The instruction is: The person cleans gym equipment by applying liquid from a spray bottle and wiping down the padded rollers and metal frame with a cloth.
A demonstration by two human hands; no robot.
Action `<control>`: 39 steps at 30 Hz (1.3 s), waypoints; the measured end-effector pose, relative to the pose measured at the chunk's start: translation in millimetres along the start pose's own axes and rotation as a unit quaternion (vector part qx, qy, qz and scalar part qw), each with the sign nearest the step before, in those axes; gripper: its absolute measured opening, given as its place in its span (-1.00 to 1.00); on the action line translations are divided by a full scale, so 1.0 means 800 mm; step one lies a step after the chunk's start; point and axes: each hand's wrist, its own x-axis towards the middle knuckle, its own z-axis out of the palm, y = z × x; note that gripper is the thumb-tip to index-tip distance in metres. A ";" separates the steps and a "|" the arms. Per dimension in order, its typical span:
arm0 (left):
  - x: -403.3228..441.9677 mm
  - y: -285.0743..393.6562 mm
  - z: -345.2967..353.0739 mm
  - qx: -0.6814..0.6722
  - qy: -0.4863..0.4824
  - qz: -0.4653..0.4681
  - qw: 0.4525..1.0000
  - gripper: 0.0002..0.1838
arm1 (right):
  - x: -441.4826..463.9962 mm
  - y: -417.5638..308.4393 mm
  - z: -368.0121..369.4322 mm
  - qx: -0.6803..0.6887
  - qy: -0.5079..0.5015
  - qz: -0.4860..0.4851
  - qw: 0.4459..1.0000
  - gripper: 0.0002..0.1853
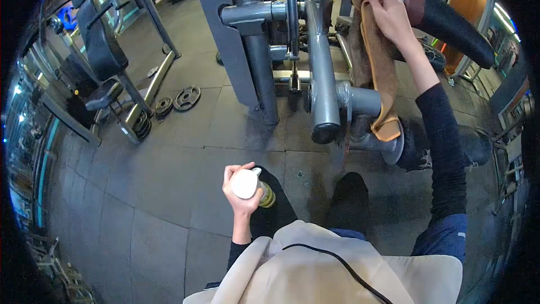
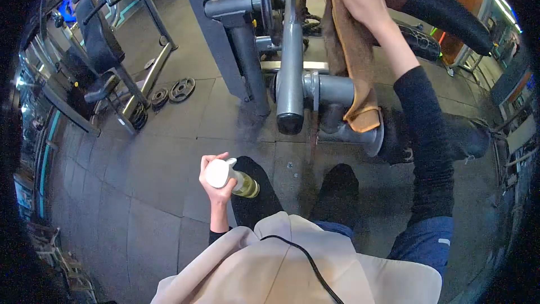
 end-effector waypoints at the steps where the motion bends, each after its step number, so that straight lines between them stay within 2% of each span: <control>1: -0.002 0.001 0.001 0.014 -0.001 0.007 1.000 -0.53 | 0.002 -0.003 0.007 -0.059 -0.029 0.001 0.998 -0.58; 2: -0.003 0.002 0.002 0.017 0.001 0.003 1.000 -0.53 | 0.008 -0.026 0.011 -0.118 -0.057 0.001 0.991 -0.58; 4: -0.008 0.001 0.003 0.056 -0.008 -0.005 0.998 -0.54 | -0.002 -0.048 0.032 -0.254 -0.138 -0.066 0.955 -0.57; 5: -0.007 -0.001 0.004 0.056 -0.008 -0.007 0.998 -0.54 | -0.014 -0.038 0.066 -0.231 -0.119 -0.045 0.965 -0.58; 6: -0.003 -0.003 0.004 0.048 -0.005 -0.017 0.999 -0.54 | -0.018 -0.033 0.078 -0.238 -0.086 -0.107 0.962 -0.58; 9: -0.005 -0.009 0.000 0.041 -0.014 -0.037 0.998 -0.52 | -0.034 -0.044 0.079 -0.275 -0.118 -0.088 0.950 -0.59; 15: -0.006 -0.011 -0.003 0.047 -0.035 -0.045 0.997 -0.54 | -0.078 -0.041 0.090 -0.183 -0.143 -0.107 0.967 -0.65; 18: -0.007 -0.008 -0.004 0.035 -0.040 -0.030 0.998 -0.55 | -0.085 -0.036 0.081 -0.113 -0.194 -0.102 0.969 -0.69; 20: -0.007 -0.006 -0.007 0.053 -0.050 -0.034 0.997 -0.59 | -0.089 -0.033 0.071 0.035 -0.222 -0.097 0.970 -0.71; 21: -0.007 -0.007 -0.008 0.051 -0.051 -0.028 0.997 -0.59 | -0.088 -0.038 0.053 0.124 -0.282 -0.012 0.951 -0.72; 22: -0.008 -0.010 -0.007 0.031 -0.033 -0.034 0.998 -0.58 | -0.099 -0.015 0.060 0.155 -0.313 -0.003 0.937 -0.70; 24: -0.010 -0.013 -0.009 0.010 -0.016 -0.039 0.999 -0.57 | -0.103 -0.017 0.034 0.217 -0.334 0.109 0.911 -0.63; 25: -0.009 -0.014 -0.012 0.007 -0.020 -0.048 0.999 -0.58 | -0.103 -0.011 0.034 0.214 -0.330 0.110 0.913 -0.63; 26: -0.008 -0.015 -0.014 0.004 -0.023 -0.058 0.998 -0.59 | -0.105 0.000 0.043 0.384 -0.226 0.295 0.845 -0.68; 27: -0.007 -0.012 -0.017 0.012 -0.029 -0.070 0.997 -0.61 | -0.104 0.010 0.049 0.527 -0.105 0.455 0.710 -0.71; 28: -0.009 -0.012 -0.017 0.012 -0.031 -0.067 0.997 -0.61 | -0.098 0.023 0.056 0.527 -0.102 0.455 0.711 -0.71; 30: -0.009 -0.011 -0.020 0.005 -0.024 -0.092 0.995 -0.63 | -0.074 0.037 0.069 0.683 -0.049 0.490 0.539 -0.71; 31: -0.010 -0.010 -0.021 0.010 -0.030 -0.104 0.994 -0.62 | -0.064 0.035 0.079 0.673 -0.074 0.470 0.566 -0.67; 32: -0.011 -0.007 -0.020 0.012 -0.030 -0.103 0.994 -0.62 | -0.044 0.007 0.074 0.629 -0.096 0.515 0.574 -0.55; 34: -0.014 -0.005 -0.019 -0.004 -0.014 -0.102 0.995 -0.62 | -0.031 -0.021 0.128 0.542 -0.036 0.521 0.658 -0.34; 36: -0.013 -0.008 -0.023 0.001 -0.018 -0.105 0.994 -0.61 | -0.029 -0.057 0.133 0.483 -0.112 0.433 0.753 -0.16; 37: -0.013 -0.007 -0.024 0.004 -0.014 -0.107 0.994 -0.61 | -0.026 -0.054 0.136 0.479 -0.144 0.455 0.737 -0.14; 38: -0.013 -0.007 -0.025 0.005 -0.011 -0.108 0.994 -0.61 | -0.029 -0.050 0.135 0.507 -0.136 0.459 0.716 -0.18; 39: -0.013 -0.008 -0.025 0.006 -0.010 -0.108 0.994 -0.61 | -0.035 -0.041 0.145 0.507 -0.122 0.460 0.718 -0.22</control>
